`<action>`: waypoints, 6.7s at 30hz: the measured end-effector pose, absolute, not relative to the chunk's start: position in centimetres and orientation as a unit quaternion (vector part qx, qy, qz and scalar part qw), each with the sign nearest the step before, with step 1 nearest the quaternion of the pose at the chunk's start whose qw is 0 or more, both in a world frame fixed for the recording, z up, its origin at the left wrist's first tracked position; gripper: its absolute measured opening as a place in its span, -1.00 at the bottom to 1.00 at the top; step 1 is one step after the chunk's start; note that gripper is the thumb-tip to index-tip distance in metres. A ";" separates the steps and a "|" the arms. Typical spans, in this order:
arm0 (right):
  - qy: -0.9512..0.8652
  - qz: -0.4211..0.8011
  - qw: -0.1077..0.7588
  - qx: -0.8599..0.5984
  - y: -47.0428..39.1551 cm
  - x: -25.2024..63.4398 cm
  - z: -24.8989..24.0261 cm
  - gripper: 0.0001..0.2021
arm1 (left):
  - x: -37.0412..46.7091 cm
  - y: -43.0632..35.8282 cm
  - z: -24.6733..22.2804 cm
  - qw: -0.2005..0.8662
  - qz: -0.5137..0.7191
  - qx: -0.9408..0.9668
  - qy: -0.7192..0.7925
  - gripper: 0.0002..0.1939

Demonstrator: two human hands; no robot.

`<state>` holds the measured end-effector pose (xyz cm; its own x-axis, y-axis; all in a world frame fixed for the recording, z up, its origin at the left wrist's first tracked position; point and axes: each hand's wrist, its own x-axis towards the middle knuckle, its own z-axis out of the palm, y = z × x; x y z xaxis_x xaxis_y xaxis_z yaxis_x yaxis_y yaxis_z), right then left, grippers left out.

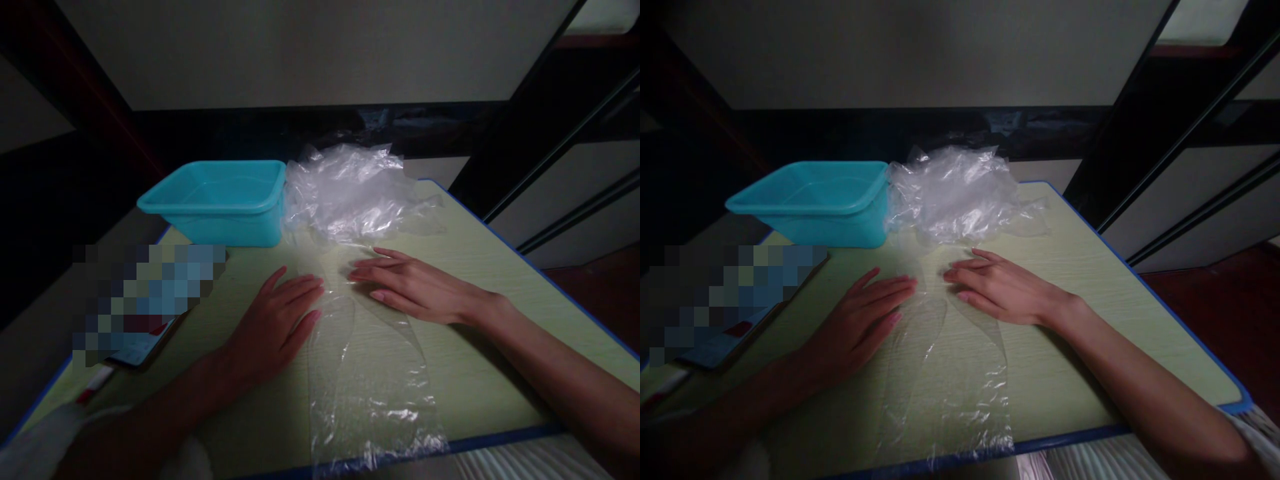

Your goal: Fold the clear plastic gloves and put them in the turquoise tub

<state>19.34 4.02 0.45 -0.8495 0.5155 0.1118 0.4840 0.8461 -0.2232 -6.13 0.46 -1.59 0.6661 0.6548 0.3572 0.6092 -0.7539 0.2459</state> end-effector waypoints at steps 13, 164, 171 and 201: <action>-0.915 0.118 0.121 -0.367 3.7 21.6 2.6 -0.62 | -6.2 0.2 -1.6 0.042 0.257 0.914 0.311 -0.69; -0.981 0.071 0.180 -0.014 -3.6 16.9 1.2 -0.76 | -6.6 -0.3 -1.5 0.217 0.301 0.910 0.186 -0.73; -0.995 0.091 0.012 -0.029 -4.7 16.6 0.9 -0.91 | -6.5 0.0 -1.8 0.211 0.337 0.893 0.210 -0.76; -0.982 0.172 -0.040 -0.063 -3.4 16.8 1.7 -0.80 | -6.0 -0.2 -1.4 0.280 0.276 0.897 0.204 -0.83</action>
<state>16.82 -3.40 1.67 -0.9890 0.1090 -0.1004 0.1367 0.9330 -0.3328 -5.98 -0.18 -1.43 0.7651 0.5196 0.3803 0.2103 -0.7598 0.6152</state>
